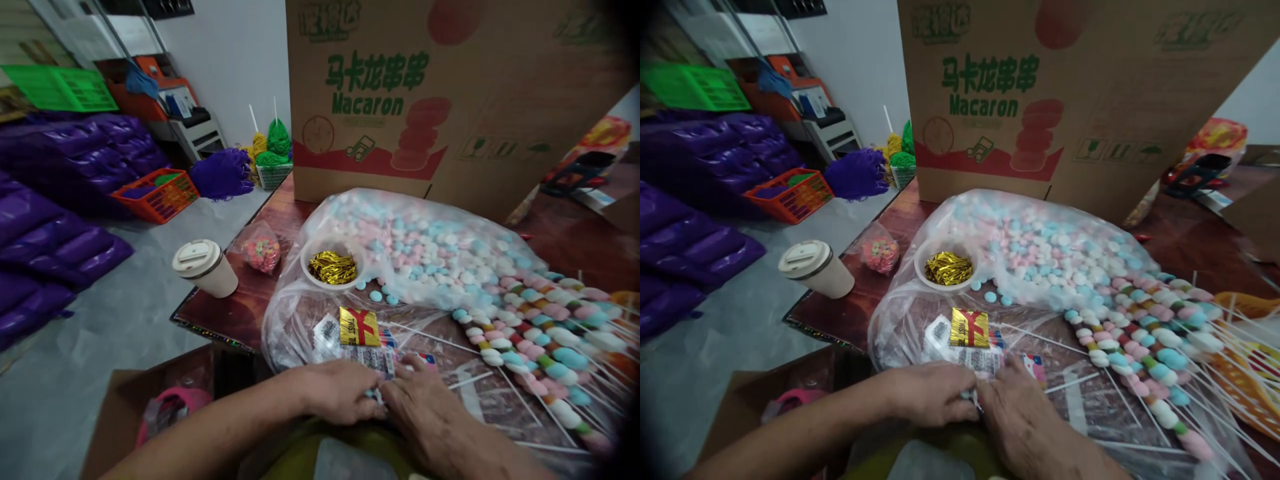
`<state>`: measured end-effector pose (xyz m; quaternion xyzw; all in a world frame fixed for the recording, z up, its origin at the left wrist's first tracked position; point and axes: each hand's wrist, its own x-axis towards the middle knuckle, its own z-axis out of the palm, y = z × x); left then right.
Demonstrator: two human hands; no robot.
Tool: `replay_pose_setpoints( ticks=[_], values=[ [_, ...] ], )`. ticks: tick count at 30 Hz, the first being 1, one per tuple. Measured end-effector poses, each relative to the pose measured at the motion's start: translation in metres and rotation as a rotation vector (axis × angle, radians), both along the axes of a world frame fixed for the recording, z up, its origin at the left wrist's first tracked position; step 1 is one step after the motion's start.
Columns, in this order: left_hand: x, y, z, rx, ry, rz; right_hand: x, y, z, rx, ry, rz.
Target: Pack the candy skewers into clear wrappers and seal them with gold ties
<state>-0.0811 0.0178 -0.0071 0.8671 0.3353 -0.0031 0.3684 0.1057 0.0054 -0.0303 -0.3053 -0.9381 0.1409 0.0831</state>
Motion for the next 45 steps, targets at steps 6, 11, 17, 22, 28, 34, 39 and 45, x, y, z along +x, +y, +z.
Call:
replay_pose_setpoints(
  ticks=[6, 11, 17, 22, 28, 34, 39, 45],
  values=[
    [-0.003, -0.003, -0.003, 0.614, -0.119, -0.010, 0.016, 0.033, 0.020, -1.147, 0.173, -0.130],
    [0.004, 0.012, -0.022, -0.081, -0.580, 0.801, 0.025, 0.096, 0.001, -0.321, 0.090, -0.295],
    [0.014, 0.017, -0.024, -0.813, -0.969, 1.225, 0.028, 0.108, -0.029, -0.125, 0.069, -0.397],
    [0.024, 0.017, -0.022, -0.811, -0.984, 1.268, 0.035, 0.071, 0.003, -0.188, 0.270, -0.524],
    [0.040, 0.017, -0.028, -0.503, -0.941, 1.070, -0.007, 0.030, 0.017, -0.444, 0.597, -0.415],
    [0.044, 0.020, -0.052, -0.468, -0.889, 1.096, -0.014, 0.039, -0.022, -0.573, 0.660, -0.508],
    [0.042, 0.023, -0.056, -0.486, -0.848, 1.005, -0.006, 0.046, -0.023, -0.808, 0.699, -0.471],
    [0.034, 0.029, -0.053, -0.438, -0.754, 0.852, -0.005, 0.051, -0.012, -0.530, 0.399, -0.571]
  ],
)
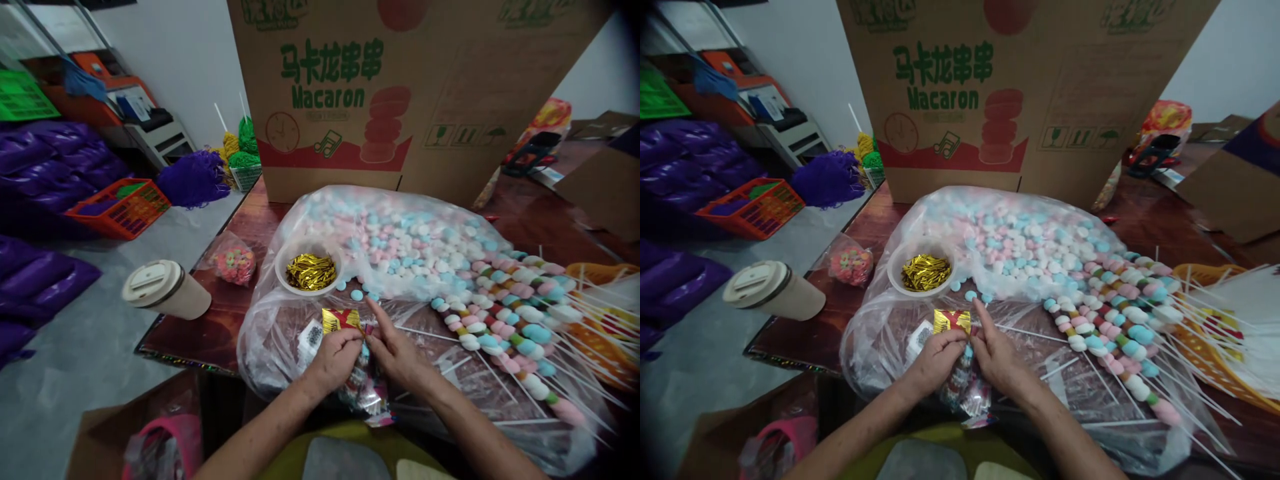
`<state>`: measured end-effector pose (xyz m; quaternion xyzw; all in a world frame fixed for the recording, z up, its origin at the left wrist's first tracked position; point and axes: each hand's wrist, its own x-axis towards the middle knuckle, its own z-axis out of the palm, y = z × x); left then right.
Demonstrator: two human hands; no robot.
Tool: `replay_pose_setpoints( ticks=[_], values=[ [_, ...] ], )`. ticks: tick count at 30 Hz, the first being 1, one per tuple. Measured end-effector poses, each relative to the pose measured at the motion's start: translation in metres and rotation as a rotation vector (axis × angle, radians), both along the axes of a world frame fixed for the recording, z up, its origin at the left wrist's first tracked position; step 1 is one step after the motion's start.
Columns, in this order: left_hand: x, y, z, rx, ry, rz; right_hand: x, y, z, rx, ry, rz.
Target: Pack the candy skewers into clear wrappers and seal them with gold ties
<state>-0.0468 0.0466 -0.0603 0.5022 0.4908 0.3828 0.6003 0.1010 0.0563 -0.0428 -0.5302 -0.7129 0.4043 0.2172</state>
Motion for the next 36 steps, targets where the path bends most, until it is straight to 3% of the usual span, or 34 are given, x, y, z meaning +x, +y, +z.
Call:
replay_pose_setpoints(
  ticks=[3, 6, 8, 11, 13, 16, 20, 22, 26, 31, 34, 36],
  values=[
    [0.002, 0.000, -0.001, -0.106, -0.159, 0.067, -0.006, -0.005, -0.006, 0.164, -0.120, -0.037],
    [0.007, 0.000, 0.002, -0.282, -0.400, 0.252, -0.012, -0.010, -0.013, 0.276, 0.093, -0.197],
    [0.009, 0.000, 0.008, -0.312, -0.468, 0.281, -0.012, -0.012, -0.012, 0.222, 0.246, -0.276],
    [0.007, 0.002, 0.019, -0.353, -0.538, 0.234, -0.006, -0.011, -0.002, 0.164, 0.239, -0.141],
    [0.004, 0.005, 0.025, -0.461, -0.617, 0.187, -0.001, -0.009, 0.008, 0.289, 0.197, -0.017],
    [-0.001, 0.009, 0.031, -0.602, -0.703, 0.064, 0.005, -0.007, 0.020, 0.421, 0.207, 0.048],
    [-0.003, 0.009, 0.034, -0.668, -0.751, -0.069, 0.007, -0.003, 0.025, 0.215, 0.249, 0.128],
    [0.000, 0.008, 0.033, -0.655, -0.756, -0.015, 0.004, -0.003, 0.024, 0.169, 0.204, 0.068],
    [0.012, 0.009, 0.029, -0.522, -0.745, 0.274, -0.007, -0.006, 0.019, 0.266, 0.044, -0.156],
    [0.023, 0.014, 0.027, -0.199, -0.556, 0.342, -0.002, 0.000, 0.018, 0.291, 0.079, -0.068],
    [0.024, 0.015, 0.026, 0.007, -0.348, 0.385, 0.010, 0.015, 0.028, 0.520, 0.010, -0.072],
    [0.021, 0.016, 0.027, -0.014, -0.246, 0.342, 0.016, 0.021, 0.037, 0.779, -0.143, -0.121]
  ],
)
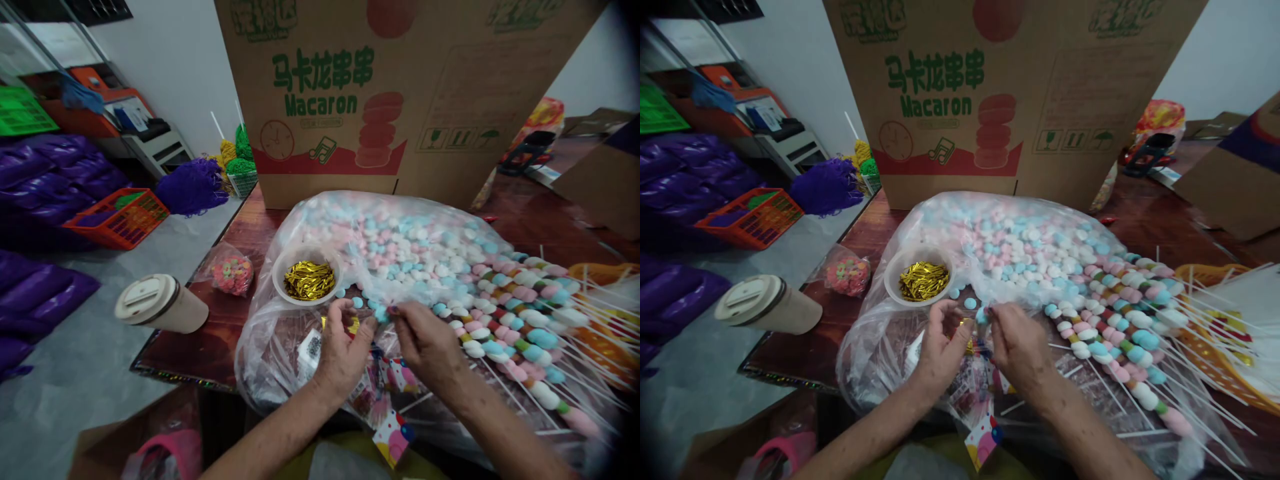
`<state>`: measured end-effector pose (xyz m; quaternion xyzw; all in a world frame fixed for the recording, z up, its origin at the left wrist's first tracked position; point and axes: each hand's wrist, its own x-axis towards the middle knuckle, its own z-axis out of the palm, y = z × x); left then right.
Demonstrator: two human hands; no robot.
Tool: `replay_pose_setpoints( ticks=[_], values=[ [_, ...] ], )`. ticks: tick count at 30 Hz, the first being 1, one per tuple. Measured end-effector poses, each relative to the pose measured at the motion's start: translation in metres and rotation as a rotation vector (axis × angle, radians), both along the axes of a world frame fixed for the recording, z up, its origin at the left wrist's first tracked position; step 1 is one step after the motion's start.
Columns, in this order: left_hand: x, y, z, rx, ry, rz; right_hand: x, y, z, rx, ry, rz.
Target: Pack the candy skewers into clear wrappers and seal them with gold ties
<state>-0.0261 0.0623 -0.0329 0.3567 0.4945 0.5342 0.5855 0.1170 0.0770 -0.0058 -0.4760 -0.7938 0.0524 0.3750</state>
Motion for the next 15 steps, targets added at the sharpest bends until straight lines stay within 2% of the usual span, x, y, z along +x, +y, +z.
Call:
replay_pose_setpoints(
  ticks=[2, 4, 6, 8, 9, 10, 12, 13, 14, 15],
  values=[
    [-0.006, 0.003, 0.006, -0.197, -0.074, -0.207, 0.000, -0.002, 0.008, 0.212, -0.155, 0.002],
    [-0.015, 0.009, 0.018, -0.378, -0.309, -0.421, -0.004, -0.010, 0.010, 0.259, -0.294, 0.143],
    [-0.028, 0.016, 0.032, -0.360, -0.534, -0.453, -0.008, -0.021, 0.007, 0.150, -0.372, 0.256],
    [-0.042, 0.022, 0.044, -0.223, -0.605, -0.419, -0.008, -0.027, 0.003, -0.105, -0.342, 0.255],
    [-0.049, 0.024, 0.047, -0.178, -0.581, -0.461, -0.006, -0.028, 0.002, -0.268, -0.288, 0.253],
    [-0.054, 0.025, 0.049, -0.176, -0.511, -0.567, -0.004, -0.027, 0.002, -0.439, -0.220, 0.264],
    [-0.061, 0.027, 0.047, -0.229, -0.246, -0.823, 0.001, -0.024, 0.004, -0.714, -0.086, 0.317],
    [-0.062, 0.028, 0.046, -0.246, -0.082, -0.912, 0.002, -0.023, 0.006, -0.766, -0.044, 0.330],
    [-0.061, 0.029, 0.044, -0.223, 0.070, -0.931, 0.002, -0.022, 0.008, -0.752, -0.030, 0.320],
    [-0.060, 0.030, 0.043, -0.155, 0.194, -0.881, 0.001, -0.021, 0.010, -0.693, -0.039, 0.302]
  ],
)
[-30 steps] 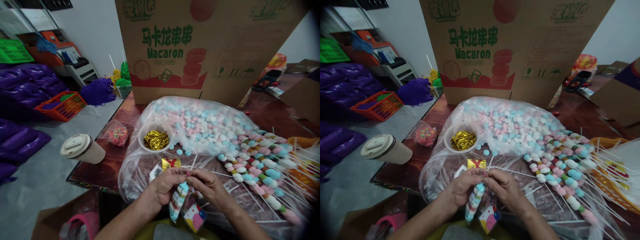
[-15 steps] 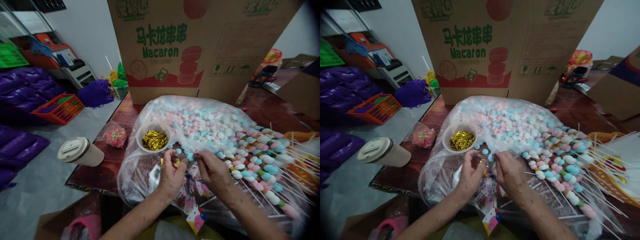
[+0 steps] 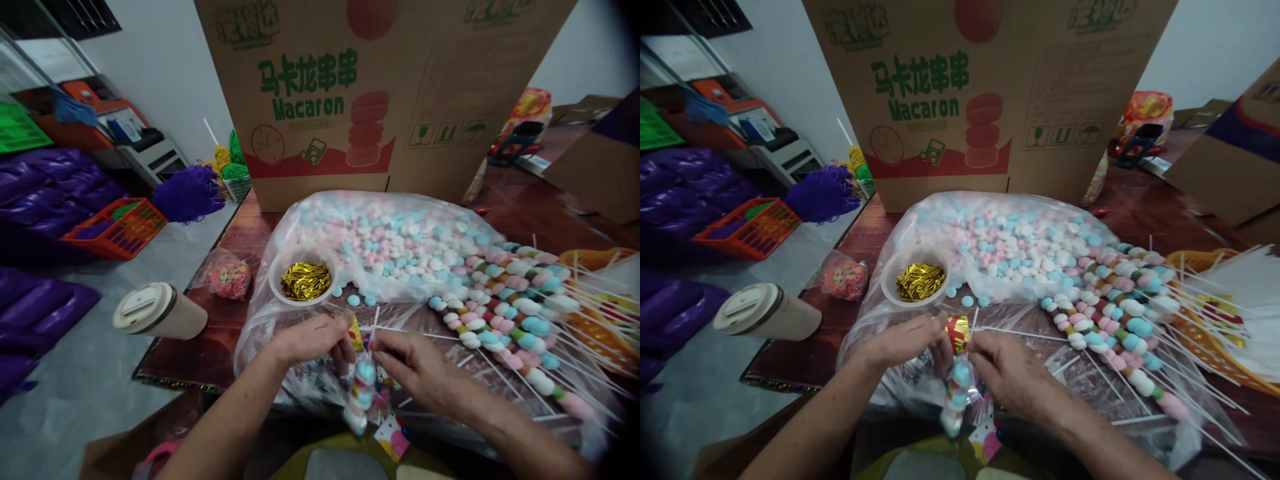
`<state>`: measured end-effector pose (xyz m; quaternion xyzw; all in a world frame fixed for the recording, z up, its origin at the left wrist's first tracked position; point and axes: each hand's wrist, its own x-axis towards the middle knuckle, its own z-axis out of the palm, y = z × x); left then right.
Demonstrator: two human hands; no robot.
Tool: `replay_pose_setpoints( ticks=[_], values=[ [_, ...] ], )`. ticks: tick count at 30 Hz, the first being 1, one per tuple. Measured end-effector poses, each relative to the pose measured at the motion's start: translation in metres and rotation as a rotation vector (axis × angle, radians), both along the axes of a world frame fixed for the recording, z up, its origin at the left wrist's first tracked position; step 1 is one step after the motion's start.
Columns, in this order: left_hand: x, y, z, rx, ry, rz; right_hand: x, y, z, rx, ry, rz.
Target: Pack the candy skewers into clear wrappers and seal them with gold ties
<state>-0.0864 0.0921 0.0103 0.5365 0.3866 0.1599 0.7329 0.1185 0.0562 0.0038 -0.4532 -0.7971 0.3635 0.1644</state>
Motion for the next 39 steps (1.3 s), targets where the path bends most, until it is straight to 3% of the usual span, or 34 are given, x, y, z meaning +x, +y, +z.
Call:
replay_pose_setpoints(
  ticks=[2, 4, 7, 11, 13, 15, 17, 19, 20, 21, 23, 25, 26, 27, 29, 31, 33, 34, 36, 39],
  values=[
    [0.004, 0.001, 0.001, 0.217, 0.039, 0.107, -0.002, 0.000, 0.003, 0.166, -0.024, -0.025],
    [0.009, 0.001, 0.002, 0.259, -0.024, 0.103, -0.004, -0.001, 0.005, 0.258, -0.016, -0.040],
    [0.020, -0.002, 0.000, 0.032, -0.137, 0.050, -0.003, -0.001, 0.008, 0.241, 0.063, -0.046],
    [0.039, -0.004, -0.011, -0.247, -0.227, 0.252, 0.002, 0.001, 0.010, 0.186, 0.126, -0.070],
    [0.048, -0.005, -0.013, -0.233, -0.235, 0.387, 0.005, 0.003, 0.009, 0.167, 0.143, -0.104],
    [0.053, -0.007, -0.010, -0.057, -0.195, 0.516, 0.006, 0.004, 0.005, 0.036, 0.219, -0.169],
    [0.055, -0.011, -0.006, 0.238, -0.147, 0.554, 0.006, 0.007, 0.002, -0.300, 0.380, -0.229],
    [0.053, -0.018, -0.004, 0.530, -0.112, 0.495, 0.007, 0.009, 0.001, -0.663, 0.547, -0.281],
    [0.051, -0.022, -0.004, 0.635, -0.095, 0.480, 0.007, 0.010, 0.002, -0.752, 0.599, -0.315],
    [0.050, -0.025, -0.006, 0.688, -0.075, 0.500, 0.008, 0.010, 0.004, -0.739, 0.615, -0.360],
    [0.049, -0.030, -0.011, 0.587, -0.035, 0.618, 0.008, 0.007, 0.008, -0.439, 0.565, -0.470],
    [0.048, -0.029, -0.014, 0.237, -0.068, 0.648, 0.006, 0.000, 0.010, -0.060, 0.436, -0.466],
    [0.047, -0.027, -0.014, 0.031, -0.129, 0.590, 0.003, -0.004, 0.010, 0.048, 0.378, -0.396],
    [0.044, -0.023, -0.011, -0.150, -0.222, 0.508, 0.001, -0.007, 0.007, 0.072, 0.343, -0.305],
    [0.035, -0.014, -0.001, -0.359, -0.450, 0.369, -0.003, -0.009, 0.001, -0.083, 0.345, -0.187],
    [0.024, -0.007, 0.010, -0.387, -0.580, 0.273, -0.004, -0.005, -0.004, -0.323, 0.442, -0.346],
    [0.017, -0.006, 0.015, -0.375, -0.510, 0.116, -0.005, 0.001, -0.004, -0.491, 0.560, -0.543],
    [0.017, -0.006, 0.014, -0.351, -0.437, 0.080, -0.006, 0.002, -0.002, -0.507, 0.589, -0.567],
    [0.024, -0.010, 0.010, -0.273, -0.315, 0.127, -0.011, -0.001, 0.001, -0.430, 0.570, -0.511],
    [0.041, -0.018, 0.001, -0.180, -0.248, 0.357, -0.021, -0.010, 0.002, -0.257, 0.476, -0.457]
  ],
)
